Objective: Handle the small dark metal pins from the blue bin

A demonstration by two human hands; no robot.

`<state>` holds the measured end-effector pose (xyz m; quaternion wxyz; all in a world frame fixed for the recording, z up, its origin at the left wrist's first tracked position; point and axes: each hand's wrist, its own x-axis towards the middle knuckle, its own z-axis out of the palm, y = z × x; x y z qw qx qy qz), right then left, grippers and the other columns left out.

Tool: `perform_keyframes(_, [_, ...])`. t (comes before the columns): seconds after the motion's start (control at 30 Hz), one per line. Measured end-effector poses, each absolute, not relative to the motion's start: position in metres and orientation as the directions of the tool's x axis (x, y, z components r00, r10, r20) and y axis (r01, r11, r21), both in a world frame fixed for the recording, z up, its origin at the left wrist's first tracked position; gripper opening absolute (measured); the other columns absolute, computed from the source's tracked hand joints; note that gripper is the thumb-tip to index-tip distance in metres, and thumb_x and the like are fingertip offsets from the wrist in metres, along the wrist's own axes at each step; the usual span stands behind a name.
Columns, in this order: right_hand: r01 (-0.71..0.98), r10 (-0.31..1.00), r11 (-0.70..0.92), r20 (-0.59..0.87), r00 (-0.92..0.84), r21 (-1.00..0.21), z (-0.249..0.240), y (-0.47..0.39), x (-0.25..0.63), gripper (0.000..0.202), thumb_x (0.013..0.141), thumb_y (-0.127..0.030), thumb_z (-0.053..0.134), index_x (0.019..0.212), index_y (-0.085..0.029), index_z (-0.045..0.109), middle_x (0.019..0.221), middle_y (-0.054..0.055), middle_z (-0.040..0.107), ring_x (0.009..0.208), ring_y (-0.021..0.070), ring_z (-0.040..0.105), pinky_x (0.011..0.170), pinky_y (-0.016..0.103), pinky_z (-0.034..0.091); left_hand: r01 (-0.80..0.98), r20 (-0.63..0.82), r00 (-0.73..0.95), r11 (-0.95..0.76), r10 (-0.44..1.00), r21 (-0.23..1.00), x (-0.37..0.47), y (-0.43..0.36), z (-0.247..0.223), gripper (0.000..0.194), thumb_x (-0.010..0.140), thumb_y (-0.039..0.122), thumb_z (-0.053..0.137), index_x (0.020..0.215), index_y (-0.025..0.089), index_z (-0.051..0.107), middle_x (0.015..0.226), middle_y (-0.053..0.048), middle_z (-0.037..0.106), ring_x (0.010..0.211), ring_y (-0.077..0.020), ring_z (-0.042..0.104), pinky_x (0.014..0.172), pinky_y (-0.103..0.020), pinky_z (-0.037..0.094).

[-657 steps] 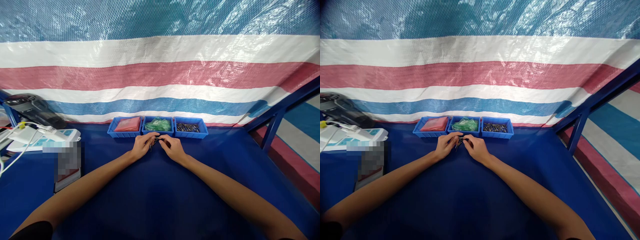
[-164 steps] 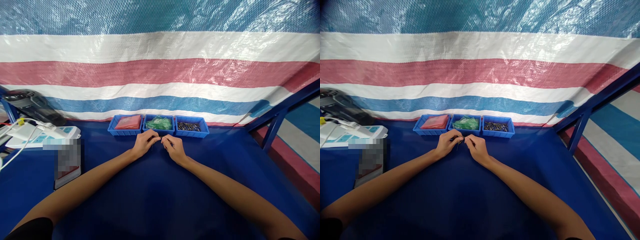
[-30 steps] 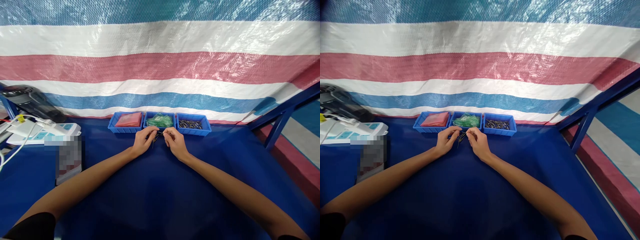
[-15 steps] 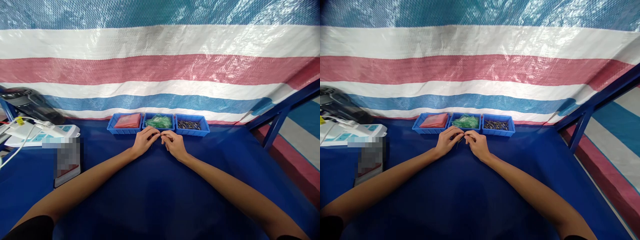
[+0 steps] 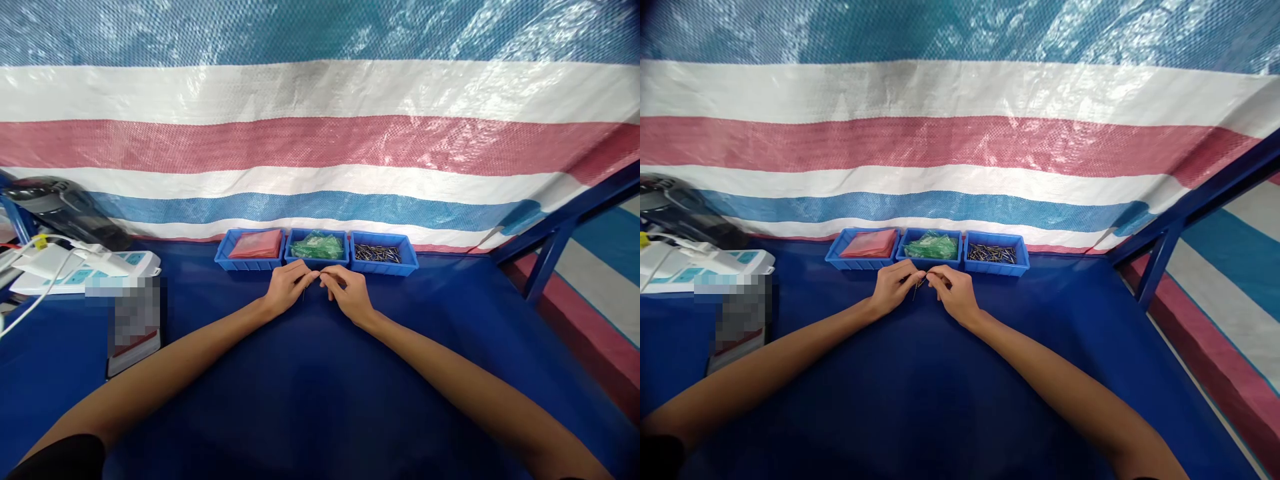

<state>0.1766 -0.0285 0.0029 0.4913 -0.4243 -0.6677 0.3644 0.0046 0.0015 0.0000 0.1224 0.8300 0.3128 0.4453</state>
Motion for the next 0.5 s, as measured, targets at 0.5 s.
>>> perform_keyframes(0.5, [0.319,0.916,0.398,0.358,-0.179,-0.860,0.0002,-0.0281,0.1786,0.042,0.096,-0.039,0.036,0.059,-0.020,0.041,0.050,-0.004,0.042,0.047,0.0096,0.040,0.052,0.022,0.033,0.423,0.660,0.370,-0.751,0.654,0.507,0.0055,-0.0009,0.0015,0.018,0.090,0.029,0.054,0.079,0.015,0.056,0.066,0.002,0.056,0.052,-0.0067,0.046,0.052,-0.018,0.038])
